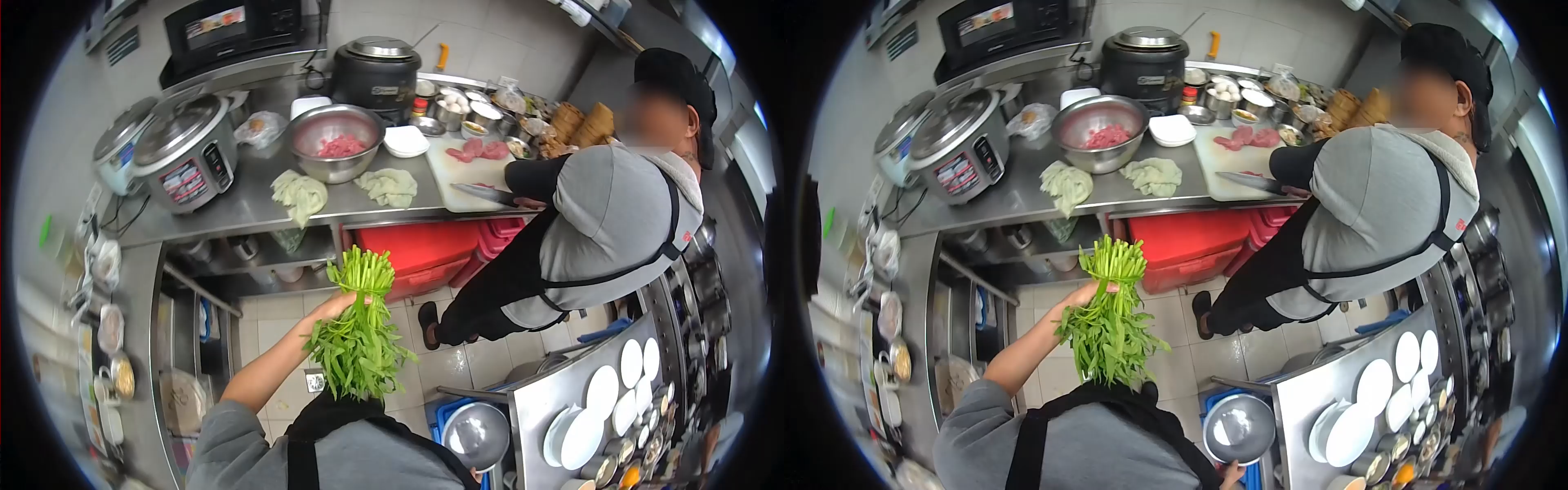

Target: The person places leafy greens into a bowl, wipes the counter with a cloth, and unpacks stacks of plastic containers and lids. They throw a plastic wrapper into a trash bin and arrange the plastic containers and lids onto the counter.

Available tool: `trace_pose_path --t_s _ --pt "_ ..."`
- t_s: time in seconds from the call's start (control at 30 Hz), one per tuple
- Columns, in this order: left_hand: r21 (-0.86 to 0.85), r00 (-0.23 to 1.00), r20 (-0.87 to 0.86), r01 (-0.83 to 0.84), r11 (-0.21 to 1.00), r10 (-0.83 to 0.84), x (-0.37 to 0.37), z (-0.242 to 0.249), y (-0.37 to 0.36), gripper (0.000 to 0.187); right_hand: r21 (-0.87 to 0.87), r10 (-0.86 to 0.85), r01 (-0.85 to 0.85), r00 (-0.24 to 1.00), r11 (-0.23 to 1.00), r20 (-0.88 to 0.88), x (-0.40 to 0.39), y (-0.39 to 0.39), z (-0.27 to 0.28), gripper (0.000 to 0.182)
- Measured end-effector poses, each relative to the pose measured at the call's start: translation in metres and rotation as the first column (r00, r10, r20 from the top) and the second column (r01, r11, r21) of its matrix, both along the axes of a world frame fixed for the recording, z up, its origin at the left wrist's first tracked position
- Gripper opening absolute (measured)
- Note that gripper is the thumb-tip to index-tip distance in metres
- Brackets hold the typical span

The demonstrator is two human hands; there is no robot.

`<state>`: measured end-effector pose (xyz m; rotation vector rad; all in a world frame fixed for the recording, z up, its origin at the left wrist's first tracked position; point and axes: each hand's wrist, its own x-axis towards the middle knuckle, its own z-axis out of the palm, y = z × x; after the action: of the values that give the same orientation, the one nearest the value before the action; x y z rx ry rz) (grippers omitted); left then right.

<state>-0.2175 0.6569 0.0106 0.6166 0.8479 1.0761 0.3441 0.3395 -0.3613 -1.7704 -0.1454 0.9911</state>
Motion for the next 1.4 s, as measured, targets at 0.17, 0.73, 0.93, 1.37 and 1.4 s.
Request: trace_pose_path --t_s 0.17,0.73,0.93,1.37,1.4 --pt "0.109 0.969 -0.095 0.236 0.965 -0.227 -0.034 -0.008 0.074 0.038 0.048 0.369 -0.376 0.923 0.925 0.109 -0.193 0.170 0.189 0.041" --pt "-0.271 0.492 -0.527 0.676 0.686 -0.693 -0.076 0.024 0.291 0.036 0.438 0.659 -0.594 0.752 0.675 0.006 -0.445 0.506 0.335 0.015" --pt "-0.122 0.369 -0.690 0.789 0.603 -0.623 -0.074 0.004 0.344 0.086 0.452 0.640 -0.566 0.768 0.690 -0.014 -0.439 0.544 0.316 0.016" --pt "-0.022 0.319 -0.920 0.537 0.843 -0.227 -0.078 -0.081 0.461 0.084 0.358 0.689 -0.621 0.717 0.698 -0.100 -0.422 0.642 0.294 0.016" --pt "0.003 0.346 -0.917 0.499 0.867 -0.196 -0.083 -0.084 0.465 0.081 0.358 0.709 -0.638 0.697 0.682 -0.109 -0.428 0.651 0.298 0.017"
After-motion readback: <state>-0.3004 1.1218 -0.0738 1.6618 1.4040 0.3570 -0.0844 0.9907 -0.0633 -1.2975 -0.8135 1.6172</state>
